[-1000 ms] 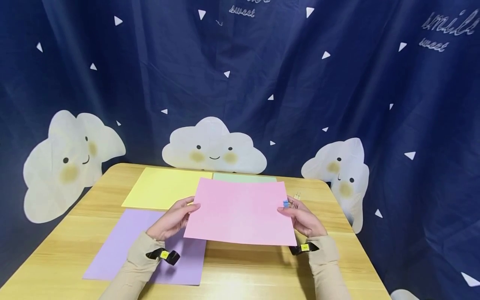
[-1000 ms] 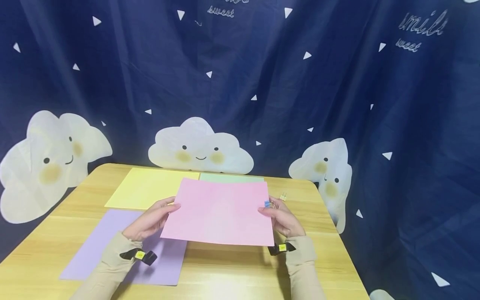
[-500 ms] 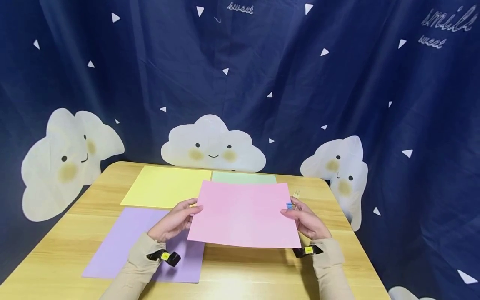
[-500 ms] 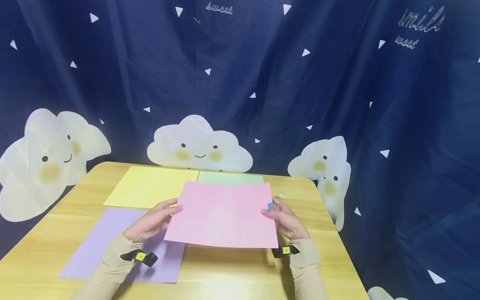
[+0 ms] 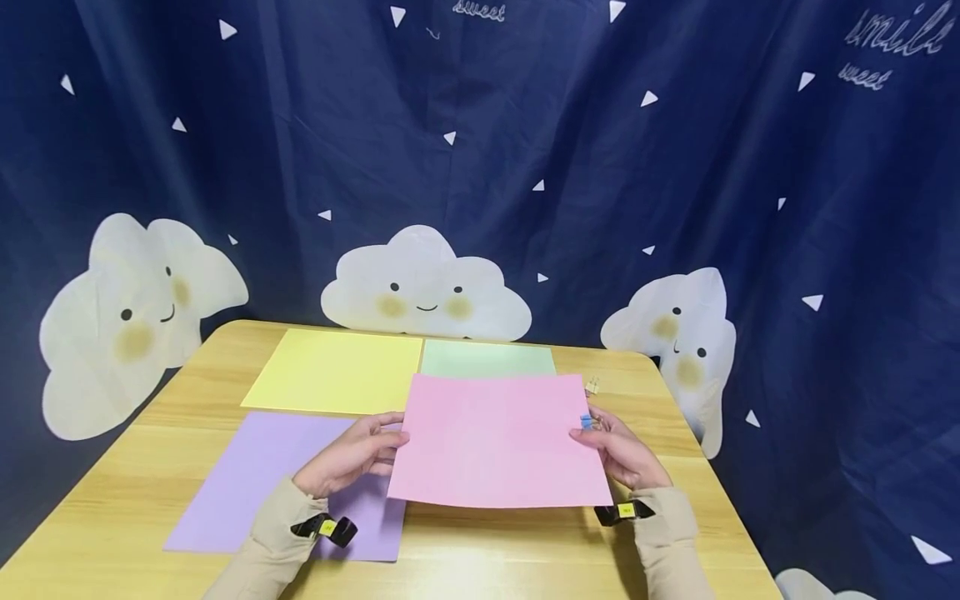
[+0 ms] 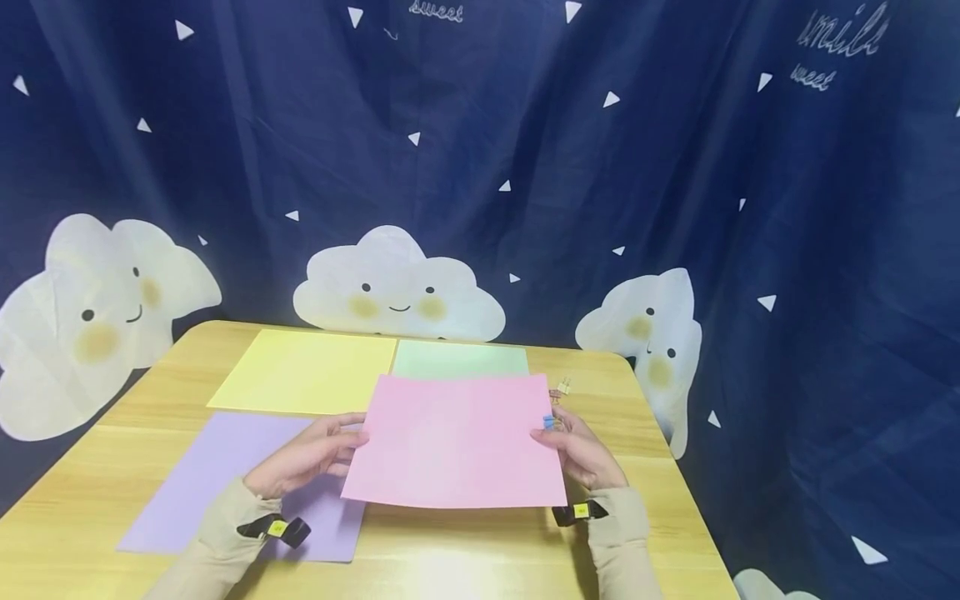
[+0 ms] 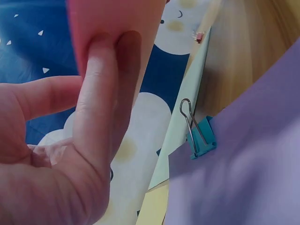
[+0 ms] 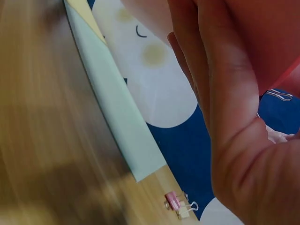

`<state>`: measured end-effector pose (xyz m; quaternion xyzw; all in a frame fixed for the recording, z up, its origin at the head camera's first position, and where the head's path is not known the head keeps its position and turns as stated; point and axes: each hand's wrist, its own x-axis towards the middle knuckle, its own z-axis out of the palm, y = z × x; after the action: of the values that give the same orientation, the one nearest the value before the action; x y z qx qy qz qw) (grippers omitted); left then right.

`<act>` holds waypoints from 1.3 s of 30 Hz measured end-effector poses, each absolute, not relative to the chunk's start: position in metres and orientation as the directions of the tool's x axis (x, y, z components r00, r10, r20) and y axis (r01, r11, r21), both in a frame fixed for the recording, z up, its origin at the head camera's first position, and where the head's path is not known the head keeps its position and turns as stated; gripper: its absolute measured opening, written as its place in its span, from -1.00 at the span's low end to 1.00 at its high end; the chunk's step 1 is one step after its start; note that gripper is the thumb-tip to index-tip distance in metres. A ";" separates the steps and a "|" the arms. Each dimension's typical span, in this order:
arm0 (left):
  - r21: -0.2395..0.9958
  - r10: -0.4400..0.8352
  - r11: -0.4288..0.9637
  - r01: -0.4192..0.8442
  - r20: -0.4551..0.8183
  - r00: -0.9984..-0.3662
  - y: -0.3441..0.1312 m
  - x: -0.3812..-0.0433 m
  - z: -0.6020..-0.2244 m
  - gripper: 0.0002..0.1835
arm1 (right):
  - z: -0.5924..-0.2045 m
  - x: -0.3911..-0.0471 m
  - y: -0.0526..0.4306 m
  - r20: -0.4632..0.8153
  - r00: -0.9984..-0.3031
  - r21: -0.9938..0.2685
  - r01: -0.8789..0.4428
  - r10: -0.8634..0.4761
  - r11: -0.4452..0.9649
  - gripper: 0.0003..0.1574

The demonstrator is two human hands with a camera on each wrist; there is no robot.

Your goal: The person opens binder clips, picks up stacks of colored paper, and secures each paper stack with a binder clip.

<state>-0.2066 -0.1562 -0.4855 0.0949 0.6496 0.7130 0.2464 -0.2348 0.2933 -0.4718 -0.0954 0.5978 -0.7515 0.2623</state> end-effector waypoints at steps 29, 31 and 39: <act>0.981 0.508 0.146 -0.126 -0.183 -0.842 -0.143 -0.184 -0.484 -0.27 | -0.504 -0.220 0.319 -0.233 -0.829 -0.939 0.328 -0.509 -0.105 -0.29; 0.981 0.521 0.151 -0.125 -0.186 -0.833 -0.143 -0.182 -0.484 -0.31 | -0.505 -0.219 0.319 -0.230 -0.825 -0.939 0.328 -0.516 -0.106 -0.25; 0.978 0.576 0.169 -0.123 -0.200 -0.792 -0.141 -0.174 -0.486 -0.43 | -0.509 -0.214 0.321 -0.244 -0.806 -0.931 0.351 -0.539 -0.104 -0.25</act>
<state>-0.1745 -0.1412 -0.4856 0.1592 0.7114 0.6246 0.2800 -0.2142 0.3210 -0.5088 -0.0786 0.5977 -0.7388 0.3012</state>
